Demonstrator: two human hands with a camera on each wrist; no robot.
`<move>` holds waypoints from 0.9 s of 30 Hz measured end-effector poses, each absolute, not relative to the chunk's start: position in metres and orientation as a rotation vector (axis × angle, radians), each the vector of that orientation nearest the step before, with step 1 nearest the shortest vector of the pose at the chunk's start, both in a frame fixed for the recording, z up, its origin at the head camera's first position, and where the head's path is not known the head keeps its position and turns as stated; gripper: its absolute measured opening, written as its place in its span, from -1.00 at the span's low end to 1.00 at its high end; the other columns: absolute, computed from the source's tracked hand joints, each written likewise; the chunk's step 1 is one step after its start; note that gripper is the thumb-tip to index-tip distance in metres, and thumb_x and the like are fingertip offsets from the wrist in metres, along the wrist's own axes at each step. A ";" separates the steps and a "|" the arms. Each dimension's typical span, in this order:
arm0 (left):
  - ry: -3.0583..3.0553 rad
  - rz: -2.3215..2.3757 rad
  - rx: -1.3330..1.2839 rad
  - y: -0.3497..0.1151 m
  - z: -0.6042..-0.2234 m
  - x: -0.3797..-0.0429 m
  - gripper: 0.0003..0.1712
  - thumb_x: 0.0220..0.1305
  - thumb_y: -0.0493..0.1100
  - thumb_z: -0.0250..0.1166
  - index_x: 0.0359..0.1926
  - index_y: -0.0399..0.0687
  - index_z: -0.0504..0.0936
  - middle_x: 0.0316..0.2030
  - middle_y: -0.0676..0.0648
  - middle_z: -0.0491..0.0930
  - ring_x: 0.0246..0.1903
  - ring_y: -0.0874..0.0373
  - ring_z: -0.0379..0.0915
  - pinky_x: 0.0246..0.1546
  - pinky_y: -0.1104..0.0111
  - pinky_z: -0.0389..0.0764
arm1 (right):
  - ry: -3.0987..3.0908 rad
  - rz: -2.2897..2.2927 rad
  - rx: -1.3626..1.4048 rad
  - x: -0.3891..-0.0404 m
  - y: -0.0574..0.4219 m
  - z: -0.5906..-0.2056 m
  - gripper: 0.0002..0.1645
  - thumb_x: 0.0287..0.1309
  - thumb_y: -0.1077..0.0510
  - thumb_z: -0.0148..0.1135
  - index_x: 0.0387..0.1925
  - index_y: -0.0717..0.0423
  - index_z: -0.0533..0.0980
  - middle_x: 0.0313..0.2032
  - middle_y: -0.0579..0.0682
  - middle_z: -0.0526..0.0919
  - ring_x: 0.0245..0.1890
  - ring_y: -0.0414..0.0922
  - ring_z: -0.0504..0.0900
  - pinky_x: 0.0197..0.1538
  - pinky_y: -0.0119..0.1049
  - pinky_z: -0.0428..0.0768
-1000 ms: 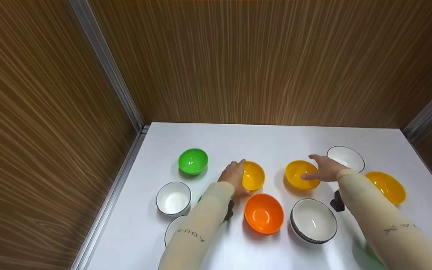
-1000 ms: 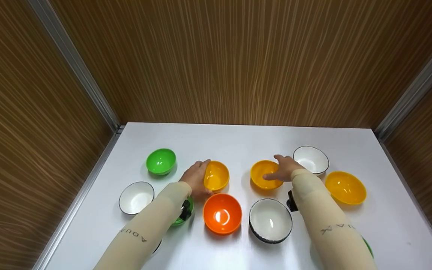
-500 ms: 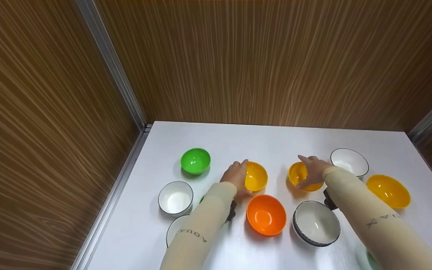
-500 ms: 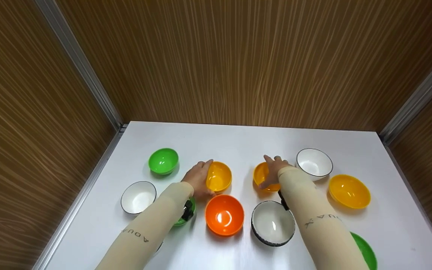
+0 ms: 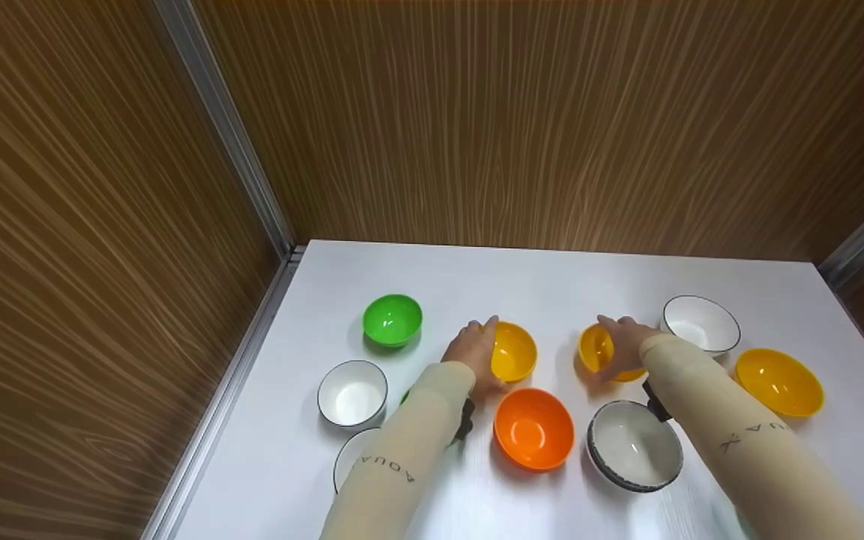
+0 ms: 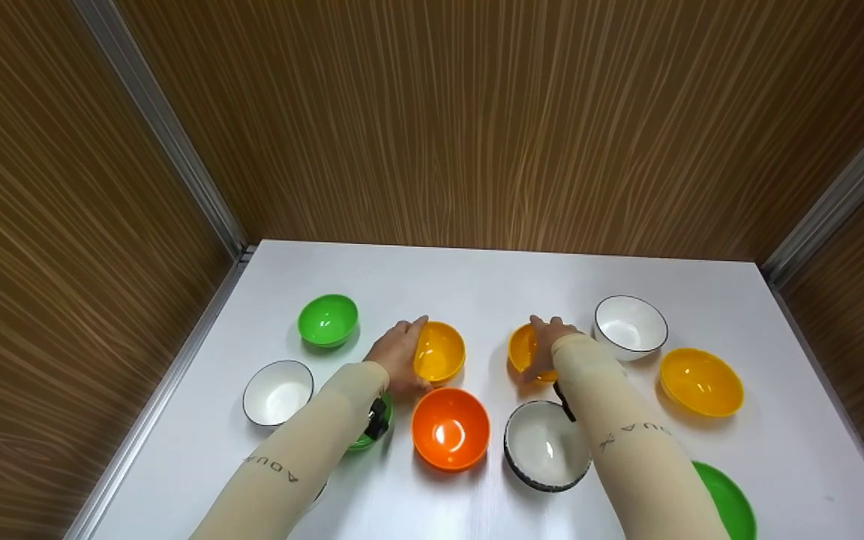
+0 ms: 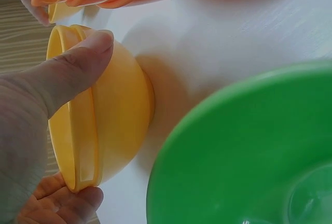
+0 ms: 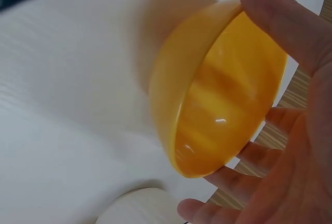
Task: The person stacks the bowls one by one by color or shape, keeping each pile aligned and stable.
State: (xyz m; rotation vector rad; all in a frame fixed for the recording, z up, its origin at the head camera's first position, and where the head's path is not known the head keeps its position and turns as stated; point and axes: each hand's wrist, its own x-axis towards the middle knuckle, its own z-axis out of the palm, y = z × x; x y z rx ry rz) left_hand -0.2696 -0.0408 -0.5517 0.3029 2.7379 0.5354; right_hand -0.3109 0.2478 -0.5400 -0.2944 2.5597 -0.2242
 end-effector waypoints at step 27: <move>2.768 0.479 0.344 -0.047 -0.553 -0.274 0.39 -0.21 0.21 0.57 0.52 0.12 -0.11 0.29 -0.13 0.22 0.22 0.05 0.25 0.31 0.25 0.29 | 2.628 -0.276 -0.358 -0.310 0.239 -0.531 0.38 -0.17 -0.31 0.44 0.48 0.20 -0.11 0.27 0.51 0.17 0.16 0.42 0.34 0.18 0.34 0.32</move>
